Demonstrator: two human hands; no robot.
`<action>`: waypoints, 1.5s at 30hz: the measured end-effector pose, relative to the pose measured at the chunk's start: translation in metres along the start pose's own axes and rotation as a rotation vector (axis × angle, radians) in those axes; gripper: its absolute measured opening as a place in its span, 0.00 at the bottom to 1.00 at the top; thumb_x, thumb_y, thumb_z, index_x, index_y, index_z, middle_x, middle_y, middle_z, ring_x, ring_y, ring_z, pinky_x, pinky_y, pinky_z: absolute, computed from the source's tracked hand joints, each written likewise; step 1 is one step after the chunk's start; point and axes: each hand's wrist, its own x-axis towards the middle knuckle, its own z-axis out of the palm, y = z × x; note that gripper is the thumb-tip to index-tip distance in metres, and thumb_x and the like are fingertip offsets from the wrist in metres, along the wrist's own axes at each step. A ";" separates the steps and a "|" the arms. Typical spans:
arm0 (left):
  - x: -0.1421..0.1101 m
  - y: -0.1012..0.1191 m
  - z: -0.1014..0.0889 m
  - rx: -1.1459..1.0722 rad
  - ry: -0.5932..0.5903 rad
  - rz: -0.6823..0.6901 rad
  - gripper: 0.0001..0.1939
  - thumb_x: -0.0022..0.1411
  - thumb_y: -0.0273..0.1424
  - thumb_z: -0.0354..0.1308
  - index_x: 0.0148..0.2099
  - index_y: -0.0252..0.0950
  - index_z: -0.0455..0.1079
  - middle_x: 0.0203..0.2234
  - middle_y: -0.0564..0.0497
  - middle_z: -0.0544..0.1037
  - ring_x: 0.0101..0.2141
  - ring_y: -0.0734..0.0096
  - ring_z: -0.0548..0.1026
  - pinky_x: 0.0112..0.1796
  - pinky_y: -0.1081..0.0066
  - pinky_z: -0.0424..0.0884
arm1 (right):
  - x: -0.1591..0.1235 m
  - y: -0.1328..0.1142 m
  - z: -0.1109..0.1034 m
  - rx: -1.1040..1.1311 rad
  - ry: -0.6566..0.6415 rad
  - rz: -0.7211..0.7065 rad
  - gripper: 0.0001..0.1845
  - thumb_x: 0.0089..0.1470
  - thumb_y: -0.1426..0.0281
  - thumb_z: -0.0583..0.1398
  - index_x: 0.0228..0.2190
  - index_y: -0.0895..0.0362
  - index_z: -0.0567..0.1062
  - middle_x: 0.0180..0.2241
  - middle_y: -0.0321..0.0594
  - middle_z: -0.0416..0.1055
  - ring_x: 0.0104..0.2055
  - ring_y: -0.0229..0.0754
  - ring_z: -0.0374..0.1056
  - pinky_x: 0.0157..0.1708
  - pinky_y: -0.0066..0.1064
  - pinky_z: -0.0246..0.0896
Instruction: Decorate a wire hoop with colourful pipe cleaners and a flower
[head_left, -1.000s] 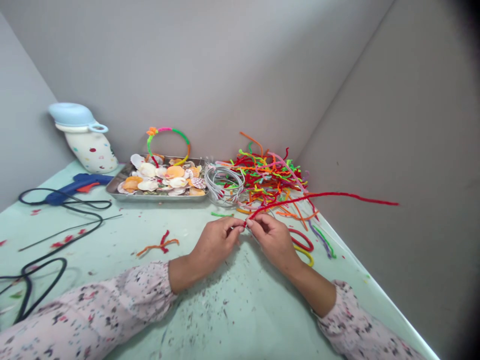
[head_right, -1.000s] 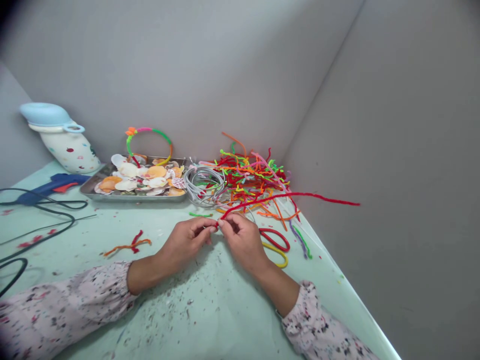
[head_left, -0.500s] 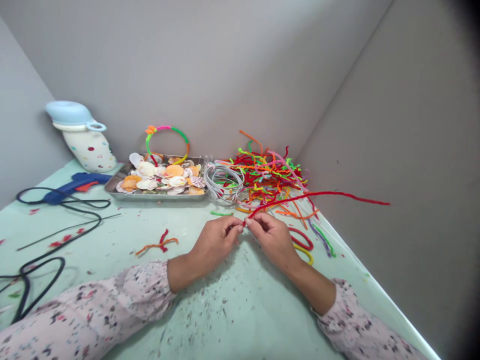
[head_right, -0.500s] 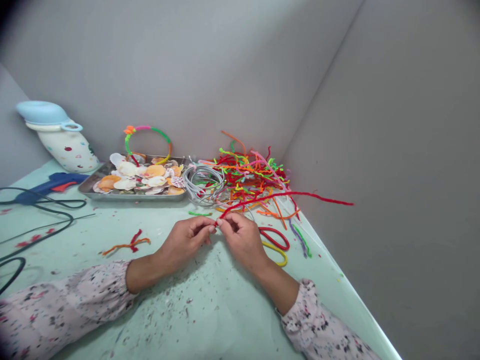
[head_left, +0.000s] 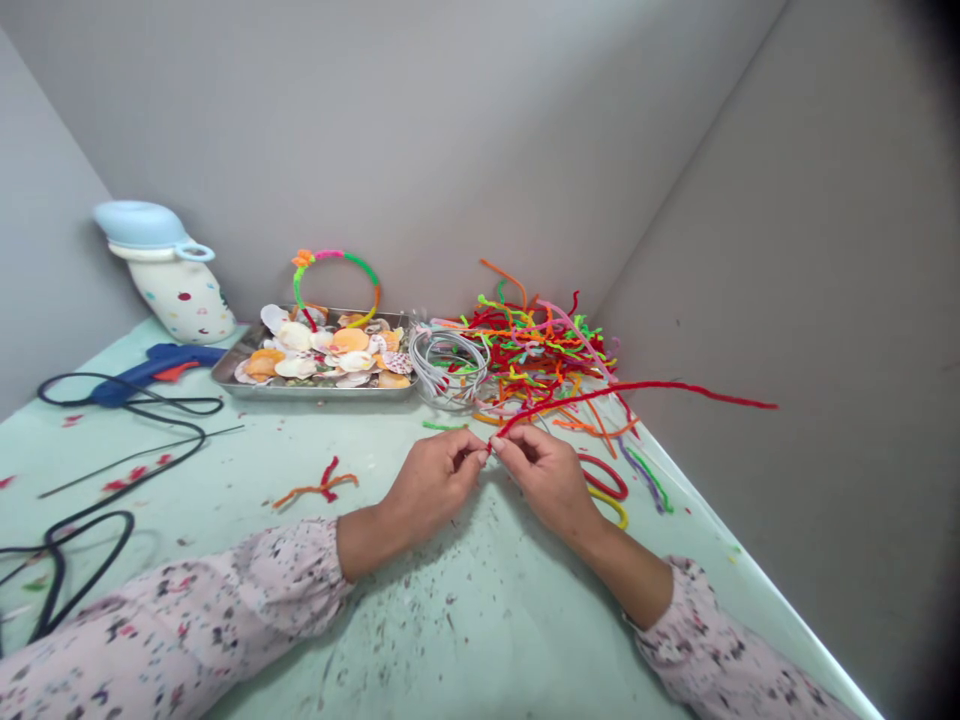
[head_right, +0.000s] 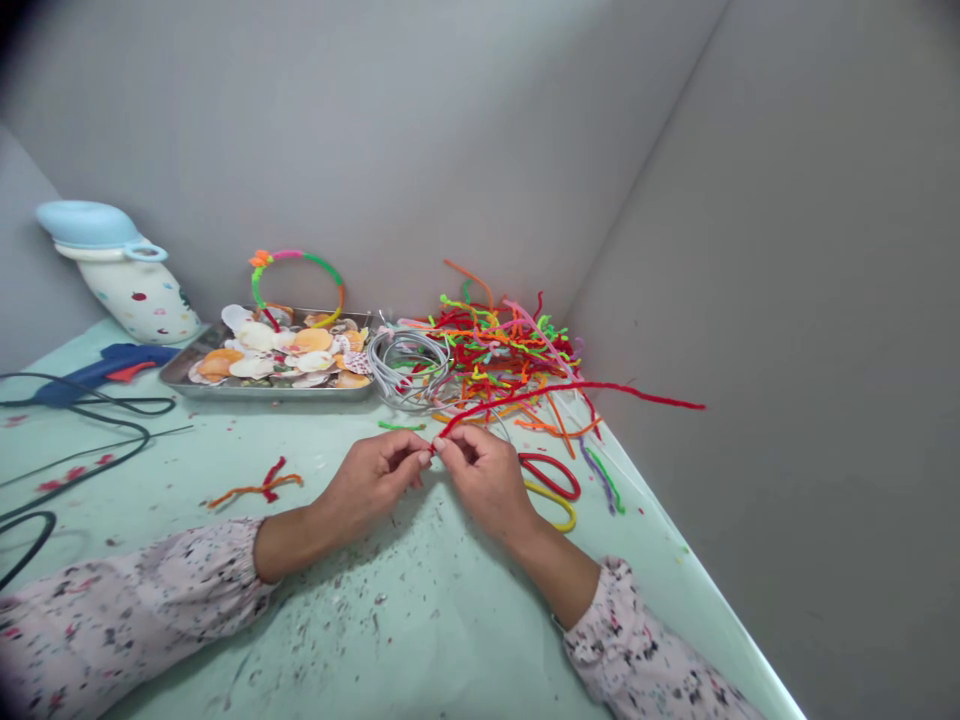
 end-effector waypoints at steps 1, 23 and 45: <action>0.000 0.001 0.000 0.002 0.001 0.001 0.12 0.62 0.35 0.48 0.34 0.36 0.70 0.24 0.54 0.72 0.27 0.74 0.68 0.29 0.75 0.61 | 0.000 0.000 0.000 0.000 0.000 -0.004 0.11 0.55 0.64 0.57 0.26 0.58 0.71 0.21 0.33 0.63 0.24 0.35 0.57 0.25 0.25 0.53; 0.000 0.004 -0.002 -0.032 0.004 0.036 0.08 0.61 0.30 0.48 0.32 0.36 0.66 0.19 0.57 0.66 0.23 0.76 0.64 0.26 0.76 0.58 | -0.002 0.000 -0.002 -0.107 0.024 -0.194 0.10 0.56 0.66 0.57 0.26 0.57 0.73 0.25 0.36 0.69 0.29 0.37 0.64 0.31 0.27 0.58; 0.000 0.005 -0.001 -0.272 0.014 -0.086 0.07 0.59 0.30 0.49 0.30 0.35 0.65 0.17 0.58 0.65 0.20 0.76 0.63 0.24 0.76 0.59 | -0.003 0.010 -0.013 -0.494 -0.067 -0.730 0.15 0.54 0.76 0.55 0.43 0.56 0.74 0.40 0.45 0.74 0.40 0.42 0.69 0.38 0.32 0.66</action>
